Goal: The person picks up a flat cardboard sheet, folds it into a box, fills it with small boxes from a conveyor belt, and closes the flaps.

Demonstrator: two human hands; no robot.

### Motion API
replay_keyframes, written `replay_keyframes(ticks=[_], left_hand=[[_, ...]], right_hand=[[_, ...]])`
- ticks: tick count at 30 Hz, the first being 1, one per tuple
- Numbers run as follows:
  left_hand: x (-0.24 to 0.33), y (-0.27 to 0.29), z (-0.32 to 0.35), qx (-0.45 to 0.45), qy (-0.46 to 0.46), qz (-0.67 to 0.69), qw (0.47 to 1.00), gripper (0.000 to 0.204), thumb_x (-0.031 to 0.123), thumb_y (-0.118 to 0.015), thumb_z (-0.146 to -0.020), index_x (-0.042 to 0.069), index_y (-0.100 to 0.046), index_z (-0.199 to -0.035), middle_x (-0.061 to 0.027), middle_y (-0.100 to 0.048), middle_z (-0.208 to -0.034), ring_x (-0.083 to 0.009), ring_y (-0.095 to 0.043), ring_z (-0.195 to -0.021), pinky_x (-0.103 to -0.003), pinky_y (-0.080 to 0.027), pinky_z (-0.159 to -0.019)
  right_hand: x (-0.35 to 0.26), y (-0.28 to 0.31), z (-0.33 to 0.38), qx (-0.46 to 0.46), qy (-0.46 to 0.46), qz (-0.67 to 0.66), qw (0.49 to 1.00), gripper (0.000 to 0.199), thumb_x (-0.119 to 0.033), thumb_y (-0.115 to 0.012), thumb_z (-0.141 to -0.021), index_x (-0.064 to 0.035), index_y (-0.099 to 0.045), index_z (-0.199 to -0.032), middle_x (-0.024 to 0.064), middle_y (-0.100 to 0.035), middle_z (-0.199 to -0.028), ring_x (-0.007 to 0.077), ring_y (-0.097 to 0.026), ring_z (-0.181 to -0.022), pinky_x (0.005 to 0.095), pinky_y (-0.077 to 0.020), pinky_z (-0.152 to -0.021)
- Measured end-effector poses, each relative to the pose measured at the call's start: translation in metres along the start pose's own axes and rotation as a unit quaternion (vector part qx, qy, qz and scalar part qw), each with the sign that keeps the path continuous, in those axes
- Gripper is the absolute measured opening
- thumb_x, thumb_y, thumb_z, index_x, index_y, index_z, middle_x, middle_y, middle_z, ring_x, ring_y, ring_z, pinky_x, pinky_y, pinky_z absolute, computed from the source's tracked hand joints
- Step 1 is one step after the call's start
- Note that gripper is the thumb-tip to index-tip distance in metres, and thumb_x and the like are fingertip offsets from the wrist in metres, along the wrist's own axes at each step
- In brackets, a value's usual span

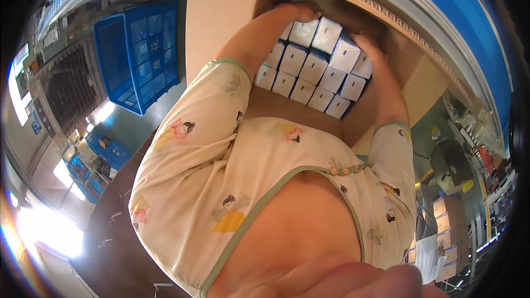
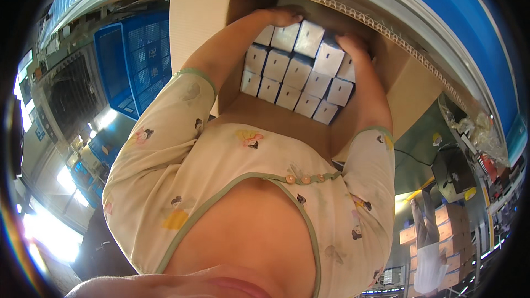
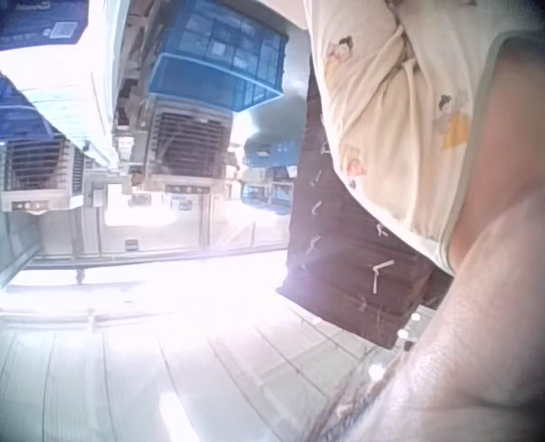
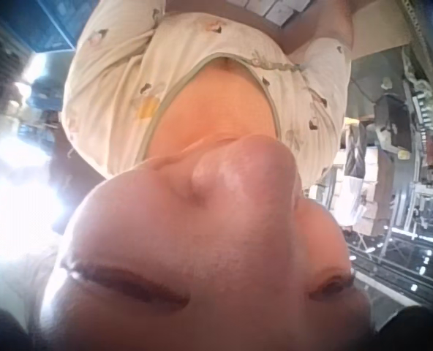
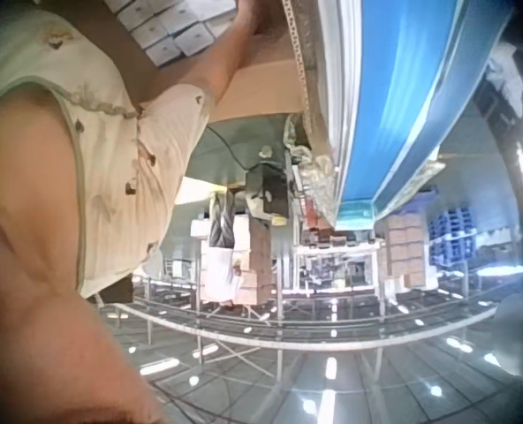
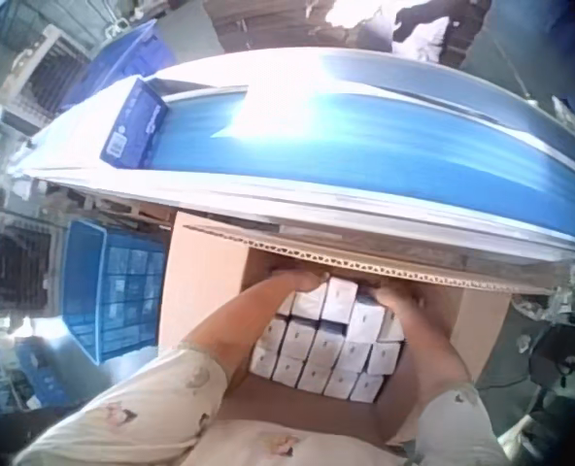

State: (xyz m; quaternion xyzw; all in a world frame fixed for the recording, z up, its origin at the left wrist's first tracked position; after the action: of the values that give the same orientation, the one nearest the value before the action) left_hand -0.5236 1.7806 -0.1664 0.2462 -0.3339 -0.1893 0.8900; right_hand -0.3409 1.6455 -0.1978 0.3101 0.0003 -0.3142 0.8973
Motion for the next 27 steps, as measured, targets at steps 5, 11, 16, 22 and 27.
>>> replay_keyframes(ticks=[5, 11, 16, 22, 27], left_hand=[[0.024, 0.004, 0.02, -0.051, -0.036, -0.031, 0.998, 0.048, 0.041, -0.029, -0.09, 0.009, -0.045, -0.123, -0.0127, -0.041, -0.13, -0.0296, -0.037, -0.12, -0.04, -0.029, -0.1], [0.035, 0.017, 0.06, 0.029, -0.09, -0.089, 0.992, 0.045, 0.039, -0.045, -0.083, 0.009, -0.055, -0.114, -0.0152, -0.048, -0.123, -0.0284, -0.04, -0.118, -0.041, -0.034, -0.096], [0.082, 0.242, 0.265, 0.003, -0.247, 0.163, 0.955, 0.045, 0.04, -0.04, -0.089, 0.004, -0.055, -0.112, -0.0113, -0.055, -0.113, -0.0243, -0.049, -0.107, -0.037, -0.038, -0.091], [-0.133, 0.425, 0.374, 0.711, 0.18, -0.001, 0.679, 0.043, 0.034, -0.04, -0.087, 0.001, -0.054, -0.11, -0.0161, -0.052, -0.11, -0.0286, -0.048, -0.101, -0.037, -0.036, -0.09], [-0.178, 0.443, 0.314, 0.644, 0.329, -0.127, 0.679, 0.053, 0.039, -0.048, -0.081, -0.002, -0.048, -0.115, -0.024, -0.05, -0.116, -0.0359, -0.049, -0.106, -0.04, -0.037, -0.092]], right_hand=[[-0.036, -0.01, -0.003, -0.03, 0.181, -0.247, 0.952, 0.051, -0.044, -0.042, -0.085, -0.0057, -0.051, -0.118, 0.0168, -0.047, -0.124, 0.0254, -0.042, -0.117, 0.0299, -0.0302, -0.097], [-0.039, -0.017, -0.016, -0.038, 0.13, -0.083, 0.987, 0.056, -0.048, -0.036, -0.087, -0.0029, -0.05, -0.117, 0.0204, -0.047, -0.122, 0.0276, -0.04, -0.119, 0.0312, -0.0274, -0.1], [-0.049, 0.044, 0.089, 0.179, 0.261, -0.231, 0.92, 0.036, -0.026, -0.056, -0.081, -0.0016, -0.055, -0.108, 0.0178, -0.06, -0.101, 0.03, -0.055, -0.099, 0.0341, -0.0419, -0.085], [-0.054, 0.048, 0.181, 0.012, 0.223, -0.351, 0.91, 0.033, -0.016, -0.057, -0.083, -0.0014, -0.052, -0.112, 0.0102, -0.061, -0.098, 0.0152, -0.056, -0.093, 0.0263, -0.0433, -0.081], [-0.123, 0.112, 0.278, 0.112, 0.217, -0.346, 0.906, 0.025, -0.01, -0.055, -0.083, 0.0, -0.057, -0.106, 0.0106, -0.062, -0.097, 0.0163, -0.058, -0.092, 0.0267, -0.0435, -0.081]])
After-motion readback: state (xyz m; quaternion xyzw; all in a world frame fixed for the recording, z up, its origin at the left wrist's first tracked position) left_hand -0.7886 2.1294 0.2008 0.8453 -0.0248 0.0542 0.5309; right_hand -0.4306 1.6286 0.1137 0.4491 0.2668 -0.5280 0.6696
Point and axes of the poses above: each hand's wrist, its own z-axis away from the middle knuckle, its own y-axis out of the back of the hand, x = y × z, the point moved 6 cm from there along -z, towards the middle knuckle
